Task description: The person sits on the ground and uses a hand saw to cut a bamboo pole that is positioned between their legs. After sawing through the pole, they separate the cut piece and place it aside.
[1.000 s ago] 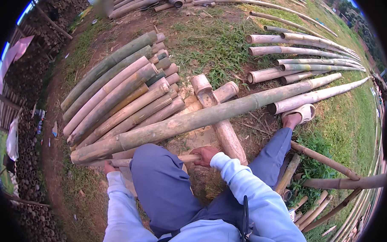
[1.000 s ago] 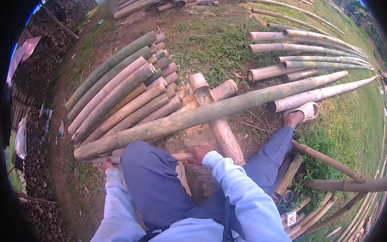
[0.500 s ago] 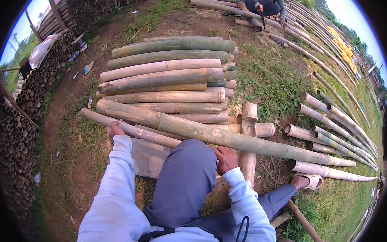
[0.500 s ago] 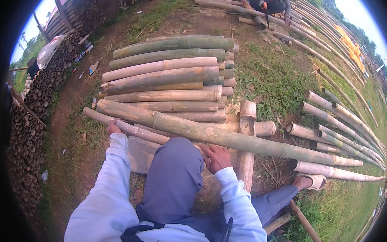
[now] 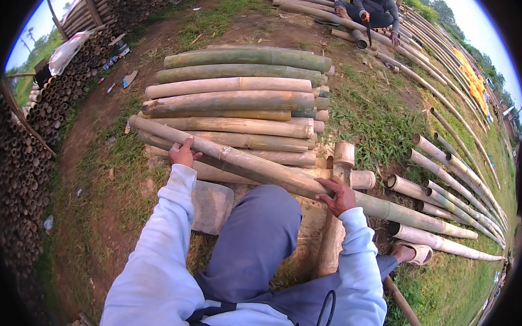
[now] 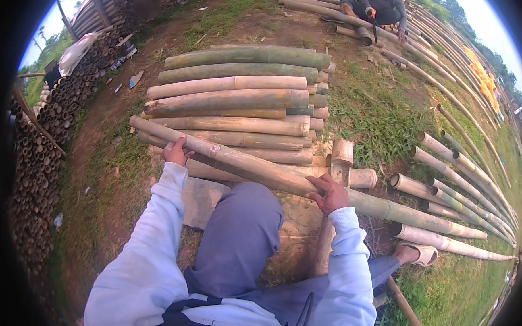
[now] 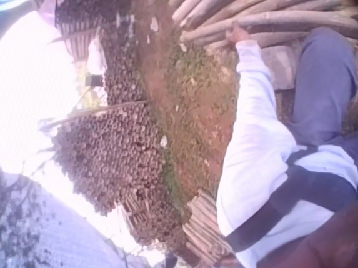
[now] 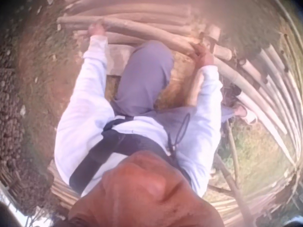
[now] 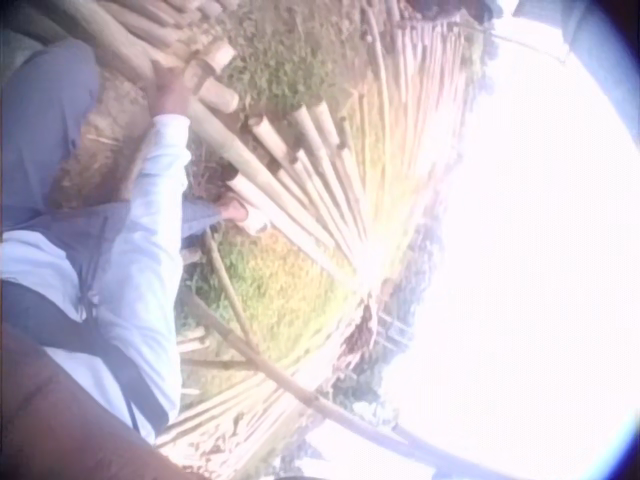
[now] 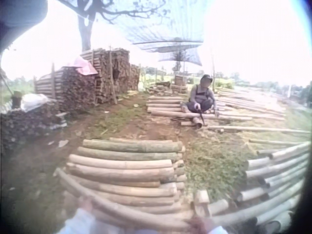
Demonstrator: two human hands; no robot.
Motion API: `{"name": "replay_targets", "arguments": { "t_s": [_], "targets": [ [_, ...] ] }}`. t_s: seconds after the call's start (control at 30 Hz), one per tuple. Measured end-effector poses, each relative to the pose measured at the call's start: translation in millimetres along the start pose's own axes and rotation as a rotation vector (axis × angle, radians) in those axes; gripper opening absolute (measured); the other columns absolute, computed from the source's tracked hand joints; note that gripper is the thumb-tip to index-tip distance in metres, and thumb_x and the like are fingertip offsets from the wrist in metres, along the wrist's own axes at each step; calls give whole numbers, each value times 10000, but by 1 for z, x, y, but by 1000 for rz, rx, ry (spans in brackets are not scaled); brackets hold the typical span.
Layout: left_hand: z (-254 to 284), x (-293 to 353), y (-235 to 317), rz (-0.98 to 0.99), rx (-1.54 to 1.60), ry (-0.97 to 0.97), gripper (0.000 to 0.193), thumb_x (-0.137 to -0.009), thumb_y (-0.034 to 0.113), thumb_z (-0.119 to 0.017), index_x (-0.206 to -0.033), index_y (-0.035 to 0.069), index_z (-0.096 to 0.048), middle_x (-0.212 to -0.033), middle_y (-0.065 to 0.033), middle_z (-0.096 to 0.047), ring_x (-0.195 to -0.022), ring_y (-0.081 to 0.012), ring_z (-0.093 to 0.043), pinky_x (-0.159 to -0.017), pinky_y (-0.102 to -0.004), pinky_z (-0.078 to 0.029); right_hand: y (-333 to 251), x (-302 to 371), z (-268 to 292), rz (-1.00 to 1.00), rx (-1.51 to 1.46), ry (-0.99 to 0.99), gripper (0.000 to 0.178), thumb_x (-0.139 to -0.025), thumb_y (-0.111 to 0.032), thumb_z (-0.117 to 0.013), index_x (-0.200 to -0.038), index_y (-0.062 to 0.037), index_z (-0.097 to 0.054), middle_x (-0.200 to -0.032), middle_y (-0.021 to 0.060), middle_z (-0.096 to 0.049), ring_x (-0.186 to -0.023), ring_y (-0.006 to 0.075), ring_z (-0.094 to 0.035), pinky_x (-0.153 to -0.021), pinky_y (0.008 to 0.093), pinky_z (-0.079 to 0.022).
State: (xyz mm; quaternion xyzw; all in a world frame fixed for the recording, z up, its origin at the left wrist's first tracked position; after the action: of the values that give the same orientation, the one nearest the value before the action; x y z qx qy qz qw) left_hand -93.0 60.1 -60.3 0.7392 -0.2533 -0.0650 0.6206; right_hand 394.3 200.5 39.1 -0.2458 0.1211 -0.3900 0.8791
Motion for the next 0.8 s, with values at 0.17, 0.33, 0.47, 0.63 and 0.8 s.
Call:
{"name": "replay_targets", "arguments": {
  "t_s": [0.17,0.33,0.47,0.63,0.8],
  "targets": [
    [-2,-1,4,101,-57,-39,349,-905,300,-760,-1039,24,-594,-821,-89,-677,-602,-197,-660,-472,-325,-533,1,-13,5,10,10,-16,512,-821,-283,-804,-1308,-200,-672,-1031,97,-630,-905,334,-648,-797,421,-530],
    [2,15,21,170,-510,-111,360,-916,391,-732,-908,48,-623,-711,-61,-662,-522,-154,-598,-438,-282,-446,27,-25,-13,-34,82,21,479,-805,-304,-813,-1263,-219,-704,-1061,55,-642,-1028,289,-637,-873,427,-510],
    [-34,53,59,-416,-1049,-187,393,-906,379,-728,-766,32,-610,-672,-54,-637,-504,-142,-545,-493,-297,-439,41,-30,-31,-130,81,-37,474,-797,-334,-822,-1256,-286,-713,-1289,-27,-634,-1234,222,-581,-1041,498,-403],
    [-183,177,50,-1008,-1029,-890,450,-850,456,-780,-1002,53,-650,-896,-96,-663,-835,-258,-643,-734,-385,-510,60,-29,-35,-182,7,-53,476,-790,-354,-829,-1250,-306,-716,-1197,9,-702,-1134,274,-648,-1004,462,-476],
    [-252,210,-29,-1146,-1474,-1297,942,-687,735,-769,-1282,37,-552,-1190,-146,-632,-1157,-320,-595,-986,-445,-448,40,-28,-28,-279,24,-130,501,-799,-384,-827,-1279,-314,-703,-1191,56,-737,-1074,303,-688,-990,433,-481]
  ]
}}
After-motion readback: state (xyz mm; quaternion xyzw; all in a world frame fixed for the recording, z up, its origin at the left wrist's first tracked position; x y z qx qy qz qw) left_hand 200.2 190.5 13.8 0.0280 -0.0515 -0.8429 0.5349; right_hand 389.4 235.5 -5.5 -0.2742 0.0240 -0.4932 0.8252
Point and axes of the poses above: each hand's wrist, its own x-axis away from the middle knuckle, its own z-axis out of the back of the hand, y = z × x, the point moved 7 cm from there along -x, towards the middle knuckle
